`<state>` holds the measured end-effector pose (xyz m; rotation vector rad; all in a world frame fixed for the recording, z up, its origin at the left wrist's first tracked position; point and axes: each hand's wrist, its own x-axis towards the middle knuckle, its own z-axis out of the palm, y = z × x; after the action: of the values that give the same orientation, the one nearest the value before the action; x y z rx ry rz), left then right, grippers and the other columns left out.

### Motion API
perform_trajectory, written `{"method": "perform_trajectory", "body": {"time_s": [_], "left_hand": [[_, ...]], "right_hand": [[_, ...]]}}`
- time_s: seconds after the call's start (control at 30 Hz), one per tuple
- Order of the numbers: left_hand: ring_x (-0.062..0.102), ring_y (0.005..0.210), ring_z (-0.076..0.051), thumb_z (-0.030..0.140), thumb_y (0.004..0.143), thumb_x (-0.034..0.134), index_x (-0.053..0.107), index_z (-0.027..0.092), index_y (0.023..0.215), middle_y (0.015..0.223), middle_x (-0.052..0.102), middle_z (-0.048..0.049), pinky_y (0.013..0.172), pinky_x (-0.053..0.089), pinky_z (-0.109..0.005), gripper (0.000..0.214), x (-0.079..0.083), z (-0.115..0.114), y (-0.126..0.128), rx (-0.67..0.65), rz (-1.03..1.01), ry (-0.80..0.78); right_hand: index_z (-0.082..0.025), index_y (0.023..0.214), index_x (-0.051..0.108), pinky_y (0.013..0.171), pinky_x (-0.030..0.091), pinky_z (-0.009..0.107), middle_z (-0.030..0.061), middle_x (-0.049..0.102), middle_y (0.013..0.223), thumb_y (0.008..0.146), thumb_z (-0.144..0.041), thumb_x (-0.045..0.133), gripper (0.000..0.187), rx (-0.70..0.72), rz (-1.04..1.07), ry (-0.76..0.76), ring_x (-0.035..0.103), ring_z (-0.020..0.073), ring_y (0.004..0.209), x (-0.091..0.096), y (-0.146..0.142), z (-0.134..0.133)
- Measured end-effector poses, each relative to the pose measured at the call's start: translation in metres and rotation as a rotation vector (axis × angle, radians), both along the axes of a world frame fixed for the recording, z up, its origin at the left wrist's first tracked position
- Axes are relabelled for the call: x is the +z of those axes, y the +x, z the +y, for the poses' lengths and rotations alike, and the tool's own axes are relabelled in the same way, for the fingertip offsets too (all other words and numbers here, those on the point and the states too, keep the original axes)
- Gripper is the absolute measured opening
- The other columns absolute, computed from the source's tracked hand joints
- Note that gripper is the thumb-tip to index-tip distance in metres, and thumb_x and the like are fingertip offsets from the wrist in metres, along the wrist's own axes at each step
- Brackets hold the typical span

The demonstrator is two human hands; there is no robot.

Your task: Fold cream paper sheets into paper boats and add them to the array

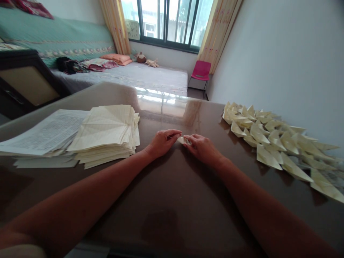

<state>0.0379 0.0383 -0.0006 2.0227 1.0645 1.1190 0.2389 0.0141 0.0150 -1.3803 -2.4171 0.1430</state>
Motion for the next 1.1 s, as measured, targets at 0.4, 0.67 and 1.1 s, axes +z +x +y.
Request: {"method": "perform_trajectory", "body": {"time_s": [0.4,0.67,1.1], "left_hand": [[0.065,0.106,-0.022,0.028,0.082,0.062,0.056,0.014,0.128,0.119,0.067,-0.0105,0.092,0.055,-0.034,0.049,-0.002,-0.008,0.007,-0.176,-0.223,-0.155],[0.067,0.094,-0.018,0.017,0.079,0.058,0.060,0.014,0.124,0.110,0.068,-0.0090,0.081,0.059,-0.029,0.045,-0.002,-0.018,0.017,-0.051,-0.166,-0.048],[0.060,0.079,-0.012,0.013,0.078,0.055,0.050,0.021,0.130,0.107,0.056,-0.0050,0.083,0.052,-0.030,0.052,-0.003,-0.020,0.019,0.083,0.100,0.087]], "right_hand": [[-0.020,0.124,0.055,0.061,0.054,0.025,0.0047,0.071,0.093,0.089,-0.044,0.052,0.043,0.060,0.511,-0.460,0.067,0.0142,0.069,-0.004,-0.002,0.005],[-0.016,0.113,0.052,0.065,0.047,0.026,0.0087,0.070,0.097,0.084,-0.027,0.056,0.031,-0.074,0.250,-0.116,0.066,0.0171,0.073,-0.005,-0.017,-0.007],[-0.020,0.097,0.050,0.057,0.033,0.025,0.0030,0.065,0.072,0.092,-0.025,0.038,0.014,-0.135,0.208,0.103,0.060,0.0175,0.062,-0.009,-0.025,-0.011]]}}
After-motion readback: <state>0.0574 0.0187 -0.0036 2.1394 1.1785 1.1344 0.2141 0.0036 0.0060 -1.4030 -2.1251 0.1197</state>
